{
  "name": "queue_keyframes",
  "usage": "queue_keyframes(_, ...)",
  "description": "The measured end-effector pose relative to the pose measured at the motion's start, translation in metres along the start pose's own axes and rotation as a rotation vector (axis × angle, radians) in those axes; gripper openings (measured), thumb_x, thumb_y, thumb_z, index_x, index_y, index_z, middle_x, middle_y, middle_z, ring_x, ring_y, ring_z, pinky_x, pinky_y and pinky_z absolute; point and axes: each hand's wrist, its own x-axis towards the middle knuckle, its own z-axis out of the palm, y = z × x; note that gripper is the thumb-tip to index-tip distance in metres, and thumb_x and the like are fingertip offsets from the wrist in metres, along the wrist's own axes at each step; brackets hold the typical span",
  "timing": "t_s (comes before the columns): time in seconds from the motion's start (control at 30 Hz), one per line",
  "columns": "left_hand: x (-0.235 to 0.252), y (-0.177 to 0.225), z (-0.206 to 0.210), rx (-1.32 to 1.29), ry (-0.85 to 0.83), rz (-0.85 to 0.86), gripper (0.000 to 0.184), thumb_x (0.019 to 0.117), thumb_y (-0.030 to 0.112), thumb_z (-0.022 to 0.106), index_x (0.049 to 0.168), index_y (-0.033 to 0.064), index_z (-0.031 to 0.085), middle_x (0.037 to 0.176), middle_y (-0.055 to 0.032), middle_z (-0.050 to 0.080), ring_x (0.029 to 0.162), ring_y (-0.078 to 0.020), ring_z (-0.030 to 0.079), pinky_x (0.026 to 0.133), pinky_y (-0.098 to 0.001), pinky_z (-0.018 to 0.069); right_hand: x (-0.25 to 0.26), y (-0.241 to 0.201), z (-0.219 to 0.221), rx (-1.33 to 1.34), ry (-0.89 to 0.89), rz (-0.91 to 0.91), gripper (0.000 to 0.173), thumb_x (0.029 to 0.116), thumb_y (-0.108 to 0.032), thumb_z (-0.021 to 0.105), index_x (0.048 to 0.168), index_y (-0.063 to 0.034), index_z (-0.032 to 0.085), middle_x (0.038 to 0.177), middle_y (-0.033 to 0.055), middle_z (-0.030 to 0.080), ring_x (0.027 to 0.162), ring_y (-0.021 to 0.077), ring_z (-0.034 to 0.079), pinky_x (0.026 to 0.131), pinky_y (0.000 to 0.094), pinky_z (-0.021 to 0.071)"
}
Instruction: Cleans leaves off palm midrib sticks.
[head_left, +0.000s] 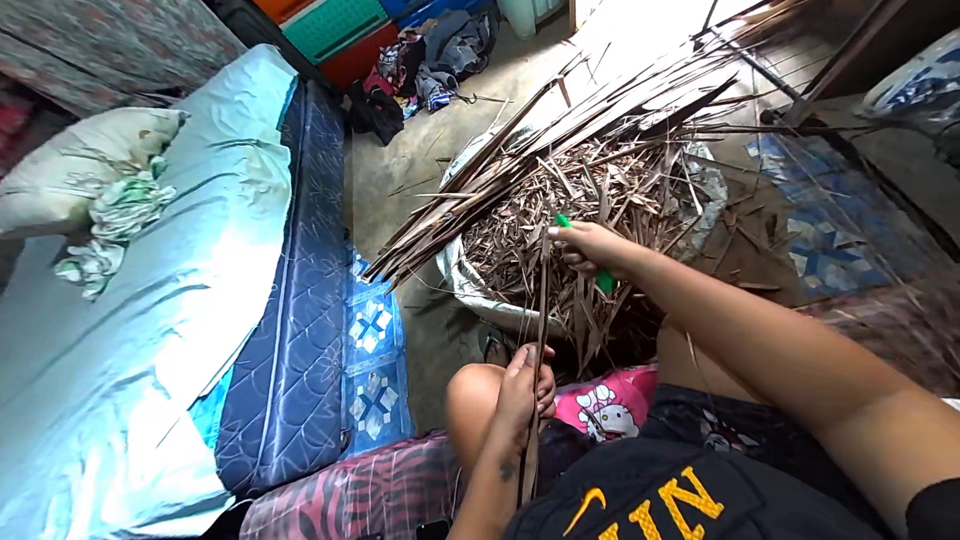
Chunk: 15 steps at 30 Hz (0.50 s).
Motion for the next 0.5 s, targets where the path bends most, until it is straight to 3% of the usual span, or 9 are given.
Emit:
queue_keyframes(0.13, 0.001, -0.001, -0.001, 0.228, 0.009, 0.070, 0.046, 0.1118, 0.031, 0.025, 0.137, 0.0029, 0.051, 0.063, 0.0034, 0.049, 0.046, -0.0046, 0.045, 0.043, -0.0193, 0.0410, -0.007, 0.013, 0.022, 0.212, -0.064, 0.097, 0.022, 0.1124, -0.028, 0.044, 0.106, -0.0095, 0.054, 0.057, -0.0052, 0.037, 0.041, 0.0026, 0.032, 0.040, 0.0167, 0.0330)
queue_keyframes(0.23, -0.001, 0.007, 0.009, 0.549, 0.111, 0.219, 0.065, 0.1002, 0.029, 0.061, 0.153, 0.0012, 0.037, 0.087, -0.0021, 0.062, 0.059, -0.0039, 0.055, 0.052, -0.0201, 0.0487, -0.022, 0.010, 0.038, 0.110, -0.075, 0.141, 0.018, 0.1126, -0.023, 0.043, 0.110, -0.0074, 0.051, 0.064, -0.0027, 0.044, 0.044, 0.0030, 0.037, 0.042, 0.0169, 0.0344)
queue_keyframes(0.27, -0.001, 0.010, 0.012, 0.700, 0.165, 0.243, 0.075, 0.0943, 0.030, 0.070, 0.157, 0.0042, 0.037, 0.107, -0.0061, 0.066, 0.077, -0.0057, 0.061, 0.067, -0.0238, 0.0515, -0.028, 0.009, 0.044, 0.083, -0.087, 0.153, 0.017, 0.1125, -0.022, 0.044, 0.110, -0.0068, 0.051, 0.064, -0.0028, 0.045, 0.044, 0.0029, 0.038, 0.043, 0.0166, 0.0348)
queue_keyframes(0.3, -0.001, 0.015, 0.015, 0.835, 0.176, 0.249, 0.080, 0.0944, 0.028, 0.072, 0.160, 0.0051, 0.032, 0.138, -0.0125, 0.062, 0.112, -0.0125, 0.064, 0.096, -0.0319, 0.0519, -0.033, 0.008, 0.048, 0.062, -0.107, 0.165, 0.017, 0.1124, -0.021, 0.044, 0.110, -0.0064, 0.051, 0.064, -0.0028, 0.045, 0.045, 0.0030, 0.038, 0.043, 0.0165, 0.0352)
queue_keyframes(0.33, 0.002, 0.015, 0.018, 0.928, 0.188, 0.267, 0.076, 0.0969, 0.022, 0.068, 0.160, 0.0030, 0.030, 0.149, -0.0179, 0.054, 0.128, -0.0201, 0.060, 0.109, -0.0384, 0.0461, -0.038, 0.007, 0.051, 0.048, -0.128, 0.176, 0.017, 0.1124, -0.021, 0.044, 0.110, -0.0062, 0.052, 0.064, -0.0028, 0.046, 0.045, 0.0032, 0.040, 0.044, 0.0167, 0.0357)
queue_keyframes(0.37, 0.005, 0.015, 0.022, 0.993, 0.213, 0.280, 0.070, 0.0996, 0.016, 0.062, 0.160, 0.0010, 0.030, 0.150, -0.0213, 0.052, 0.132, -0.0255, 0.058, 0.113, -0.0423, 0.0433, -0.042, 0.006, 0.054, 0.043, -0.140, 0.186, 0.019, 0.1125, -0.022, 0.044, 0.110, -0.0058, 0.053, 0.064, -0.0025, 0.048, 0.045, 0.0034, 0.041, 0.044, 0.0170, 0.0365)
queue_keyframes(0.4, 0.008, 0.015, 0.024, 1.032, 0.236, 0.295, 0.062, 0.1027, 0.013, 0.056, 0.158, -0.0004, 0.033, 0.146, -0.0224, 0.056, 0.129, -0.0273, 0.061, 0.112, -0.0433, 0.0445, -0.046, 0.006, 0.055, 0.046, -0.146, 0.192, 0.021, 0.1128, -0.023, 0.043, 0.111, -0.0056, 0.054, 0.064, -0.0024, 0.050, 0.045, 0.0034, 0.042, 0.044, 0.0170, 0.0368)
queue_keyframes(0.47, 0.012, 0.012, 0.024, 1.045, 0.280, 0.342, 0.051, 0.1077, 0.013, 0.046, 0.157, 0.0003, 0.037, 0.125, -0.0203, 0.068, 0.101, -0.0234, 0.071, 0.095, -0.0414, 0.0541, -0.054, 0.008, 0.053, 0.043, -0.119, 0.148, 0.025, 0.1134, -0.026, 0.041, 0.115, -0.0046, 0.055, 0.064, -0.0014, 0.053, 0.043, 0.0031, 0.041, 0.043, 0.0172, 0.0363)
queue_keyframes(0.5, 0.013, 0.012, 0.024, 1.037, 0.281, 0.345, 0.050, 0.1096, 0.015, 0.042, 0.158, 0.0017, 0.036, 0.123, -0.0198, 0.069, 0.094, -0.0222, 0.071, 0.091, -0.0412, 0.0555, -0.058, 0.011, 0.050, -0.031, -0.084, 0.093, 0.026, 0.1131, -0.027, 0.042, 0.117, -0.0050, 0.055, 0.066, -0.0011, 0.054, 0.045, 0.0036, 0.043, 0.045, 0.0185, 0.0374)
